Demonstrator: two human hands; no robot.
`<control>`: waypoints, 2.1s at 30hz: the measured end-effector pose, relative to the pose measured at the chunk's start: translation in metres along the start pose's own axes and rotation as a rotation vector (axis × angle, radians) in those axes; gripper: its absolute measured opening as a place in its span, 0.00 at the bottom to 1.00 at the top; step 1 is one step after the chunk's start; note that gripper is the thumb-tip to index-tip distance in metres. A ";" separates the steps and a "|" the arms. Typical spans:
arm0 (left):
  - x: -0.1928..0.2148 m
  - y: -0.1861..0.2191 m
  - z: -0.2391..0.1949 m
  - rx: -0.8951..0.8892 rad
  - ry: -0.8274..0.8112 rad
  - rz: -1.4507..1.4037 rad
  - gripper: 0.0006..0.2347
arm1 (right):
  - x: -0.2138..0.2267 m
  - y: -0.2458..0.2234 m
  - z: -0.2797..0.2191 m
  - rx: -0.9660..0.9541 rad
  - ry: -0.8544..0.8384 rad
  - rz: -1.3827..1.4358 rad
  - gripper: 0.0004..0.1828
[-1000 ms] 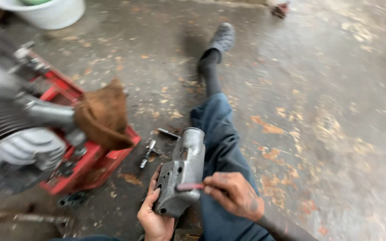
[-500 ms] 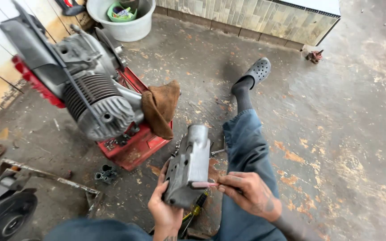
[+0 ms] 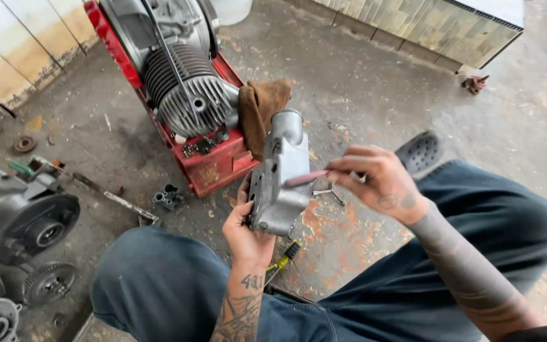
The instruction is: Cleaning a motorcycle engine component using a small brush
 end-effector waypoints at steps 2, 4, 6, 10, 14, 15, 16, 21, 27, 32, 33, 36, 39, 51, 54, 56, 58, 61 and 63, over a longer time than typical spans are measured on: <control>-0.005 0.005 -0.009 -0.003 0.041 -0.002 0.29 | -0.008 -0.002 0.007 0.047 -0.028 0.035 0.10; -0.008 0.008 -0.016 -0.010 0.078 0.000 0.29 | -0.012 0.000 0.012 0.100 -0.050 0.072 0.11; -0.010 0.009 -0.020 -0.007 0.108 0.035 0.31 | -0.001 0.020 0.018 0.036 0.034 -0.098 0.08; 0.008 0.008 -0.026 -0.029 0.171 0.026 0.34 | -0.031 0.007 0.012 0.175 -0.100 -0.004 0.11; 0.034 0.006 -0.025 -0.001 0.301 -0.031 0.33 | -0.035 0.039 0.027 0.141 0.006 0.087 0.11; 0.036 0.006 -0.023 0.005 0.335 -0.016 0.33 | -0.040 0.052 0.029 0.128 0.025 0.047 0.10; 0.035 0.012 -0.018 -0.031 0.335 -0.021 0.33 | -0.044 0.047 0.030 0.161 0.026 0.063 0.10; 0.028 0.010 0.006 0.029 0.280 -0.026 0.36 | -0.065 0.071 0.027 0.168 -0.033 0.184 0.14; 0.030 0.012 0.052 0.115 0.162 0.145 0.23 | -0.043 0.061 0.051 0.262 -0.032 0.243 0.15; 0.012 0.020 0.078 0.112 -0.145 0.306 0.35 | -0.066 0.121 0.065 0.033 -0.076 0.056 0.12; -0.004 0.024 0.078 0.075 -0.277 0.351 0.42 | -0.065 0.113 0.068 0.059 -0.081 0.039 0.10; 0.032 0.025 0.084 0.084 -0.212 0.383 0.46 | -0.098 0.096 0.061 0.165 -0.197 0.268 0.13; 0.043 0.013 0.096 0.187 -0.242 0.462 0.48 | -0.094 0.166 0.064 -0.090 -0.104 0.169 0.12; 0.041 0.012 0.098 0.202 -0.382 0.672 0.48 | -0.092 0.151 0.072 0.083 0.004 0.183 0.10; 0.012 0.013 0.099 0.223 -0.364 0.422 0.46 | -0.120 0.142 0.054 0.135 -0.141 0.137 0.10; 0.030 0.008 0.101 0.246 -0.325 0.472 0.46 | -0.089 0.152 0.071 0.046 -0.039 0.159 0.09; 0.038 0.002 0.104 0.265 -0.296 0.519 0.45 | -0.071 0.155 0.072 -0.038 0.063 0.169 0.08; 0.009 0.001 0.106 0.157 -0.549 0.572 0.40 | -0.078 0.118 0.062 0.203 0.045 0.106 0.08; 0.011 0.000 0.107 0.095 -0.565 0.669 0.40 | -0.101 0.114 0.047 0.210 -0.109 0.173 0.09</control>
Point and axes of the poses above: each hand's wrist, its own z-axis towards the middle knuckle, its own x-axis out of the back of the hand, y = z × x, the point moved 10 cm from there along z, towards the middle knuckle, and after that the axes turned 6 degrees about x, right-handed, at the moved point
